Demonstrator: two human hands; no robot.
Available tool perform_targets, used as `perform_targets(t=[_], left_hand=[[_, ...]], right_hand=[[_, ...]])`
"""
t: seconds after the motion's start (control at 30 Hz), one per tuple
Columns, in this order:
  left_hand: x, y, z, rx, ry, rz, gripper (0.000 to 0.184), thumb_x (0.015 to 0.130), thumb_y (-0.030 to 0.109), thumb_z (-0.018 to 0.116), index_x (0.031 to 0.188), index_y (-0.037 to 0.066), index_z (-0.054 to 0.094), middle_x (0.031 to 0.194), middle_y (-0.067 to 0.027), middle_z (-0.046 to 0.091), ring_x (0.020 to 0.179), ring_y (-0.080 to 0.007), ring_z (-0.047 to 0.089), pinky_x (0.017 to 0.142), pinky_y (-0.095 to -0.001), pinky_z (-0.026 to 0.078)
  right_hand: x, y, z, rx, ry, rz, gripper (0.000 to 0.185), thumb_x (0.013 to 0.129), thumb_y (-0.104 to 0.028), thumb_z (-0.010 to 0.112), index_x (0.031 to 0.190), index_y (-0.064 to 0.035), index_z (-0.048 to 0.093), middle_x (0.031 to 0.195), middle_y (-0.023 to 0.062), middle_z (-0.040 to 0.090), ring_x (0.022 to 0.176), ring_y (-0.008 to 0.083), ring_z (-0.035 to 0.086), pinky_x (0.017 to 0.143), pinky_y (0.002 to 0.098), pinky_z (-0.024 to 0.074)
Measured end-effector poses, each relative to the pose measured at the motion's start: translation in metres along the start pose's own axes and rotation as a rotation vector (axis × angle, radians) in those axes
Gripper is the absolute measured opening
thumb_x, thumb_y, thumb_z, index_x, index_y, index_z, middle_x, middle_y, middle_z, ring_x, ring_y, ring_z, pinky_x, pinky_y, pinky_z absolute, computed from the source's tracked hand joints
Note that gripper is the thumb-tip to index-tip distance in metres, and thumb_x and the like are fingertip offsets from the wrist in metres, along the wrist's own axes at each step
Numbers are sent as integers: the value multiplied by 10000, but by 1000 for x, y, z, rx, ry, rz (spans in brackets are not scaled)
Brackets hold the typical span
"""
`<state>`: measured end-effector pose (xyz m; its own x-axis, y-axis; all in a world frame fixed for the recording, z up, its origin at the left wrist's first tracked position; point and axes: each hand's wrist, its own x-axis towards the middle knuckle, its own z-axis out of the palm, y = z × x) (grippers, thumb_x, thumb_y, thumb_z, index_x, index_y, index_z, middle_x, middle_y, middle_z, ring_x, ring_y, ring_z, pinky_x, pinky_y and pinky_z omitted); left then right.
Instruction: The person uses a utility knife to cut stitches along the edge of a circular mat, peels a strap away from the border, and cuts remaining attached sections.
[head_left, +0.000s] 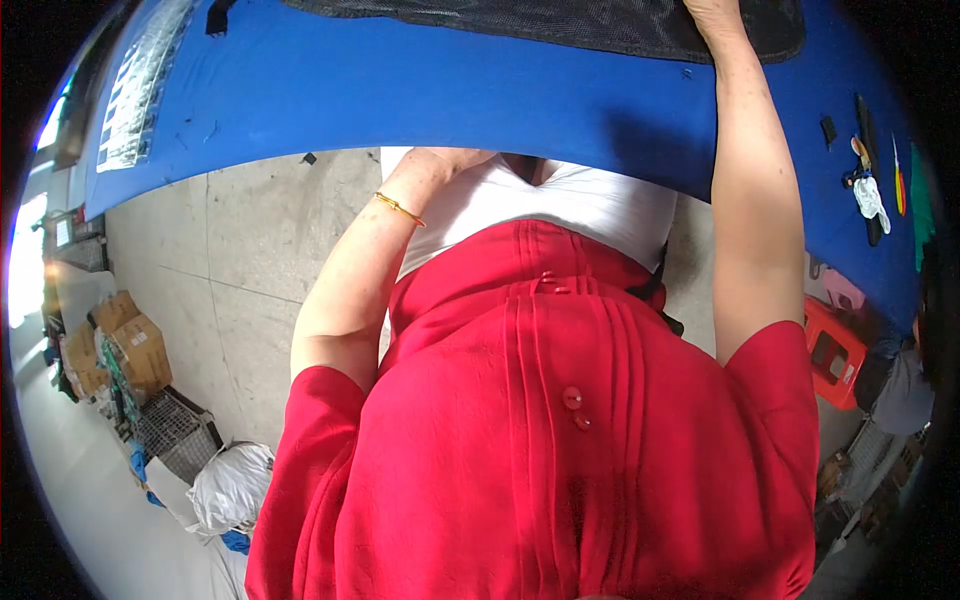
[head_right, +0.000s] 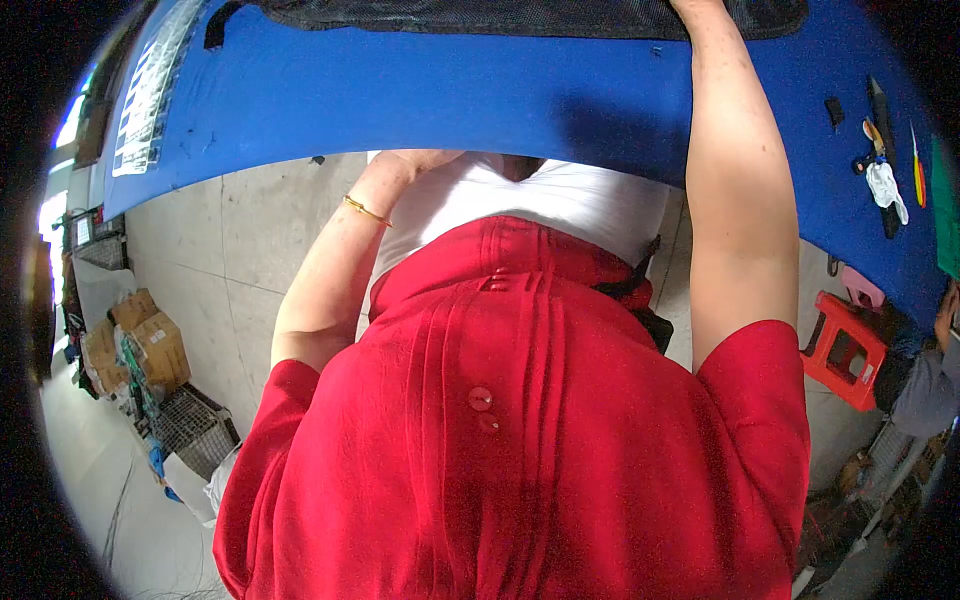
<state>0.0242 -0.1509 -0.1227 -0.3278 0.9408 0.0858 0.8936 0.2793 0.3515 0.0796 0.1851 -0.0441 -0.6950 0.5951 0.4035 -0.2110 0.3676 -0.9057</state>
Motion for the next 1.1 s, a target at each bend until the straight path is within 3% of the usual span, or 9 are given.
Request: perform_targets(t=[0.17, 0.6, 0.7, 0.87, 0.93, 0.97, 1.03, 1.07, 1.1], left_hand=[[-1, 3, 2, -128, -29, -105, 239, 962, 226, 555, 1078, 86, 710, 1071, -142, 728, 950, -316, 679, 871, -443, 529], [-2, -4, 8, 41, -117, -16, 228, 906, 152, 619, 1101, 74, 709, 1087, -148, 724, 982, -335, 672, 888, -454, 523], [-9, 4, 0, -74, -143, -6, 246, 910, 216, 611, 1081, 73, 717, 1055, -170, 726, 947, -375, 676, 856, -470, 527], [-23, 22, -4, -602, -325, -40, 316, 854, -6, 605, 1153, 54, 689, 1038, -166, 716, 919, -333, 681, 825, -400, 533], [-36, 48, -17, -589, -212, 101, 315, 846, 20, 616, 1153, 27, 687, 1089, -203, 701, 965, -363, 672, 864, -443, 528], [-38, 42, -3, -479, -302, 207, 236, 869, 81, 618, 1078, 8, 698, 1112, -241, 676, 1013, -418, 646, 900, -485, 512], [-26, 73, -53, -503, -468, 235, 196, 895, 137, 608, 1007, 5, 700, 1074, -255, 669, 1025, -443, 626, 890, -501, 507], [-19, 85, -68, -533, -456, 275, 181, 915, 159, 600, 951, 2, 684, 985, -248, 665, 968, -438, 631, 849, -497, 516], [-8, 97, -90, -572, -514, 261, 181, 942, 165, 604, 968, 5, 685, 985, -222, 678, 981, -417, 645, 843, -474, 527]], right_hand=[[-1, -1, 0, -8, -8, -7, 199, 944, -223, 739, 1019, -63, 648, 762, 11, 648, 626, 76, 613, 558, 218, 507], [-2, -2, 1, 6, 7, 16, 188, 945, -225, 737, 1020, -72, 656, 767, 3, 651, 625, 69, 604, 565, 215, 504], [-4, 1, 1, 13, 4, 13, 183, 949, -221, 732, 1020, -70, 656, 766, 3, 650, 623, 71, 602, 566, 217, 503], [-2, -2, 7, 26, 3, 19, 155, 964, -198, 708, 1007, -66, 641, 754, 6, 635, 622, 76, 599, 551, 226, 489], [-2, 2, 3, 46, 4, 15, 159, 968, -205, 705, 1016, -70, 636, 758, 4, 632, 618, 76, 593, 550, 227, 488], [-5, -6, 5, 43, 20, 44, 155, 971, -204, 703, 1018, -73, 635, 757, 4, 632, 619, 75, 593, 550, 229, 489], [-3, 3, 4, 48, 28, 27, 163, 970, -212, 706, 1030, -79, 634, 764, 10, 641, 619, 82, 596, 553, 234, 494], [0, 17, -3, -3, 2, 52, 322, 964, -269, 723, 1193, -54, 654, 888, 18, 697, 740, 41, 653, 662, 178, 533], [-2, 15, -2, -1, 5, 38, 319, 966, -272, 722, 1189, -55, 651, 875, 10, 692, 720, 37, 646, 640, 177, 529]])
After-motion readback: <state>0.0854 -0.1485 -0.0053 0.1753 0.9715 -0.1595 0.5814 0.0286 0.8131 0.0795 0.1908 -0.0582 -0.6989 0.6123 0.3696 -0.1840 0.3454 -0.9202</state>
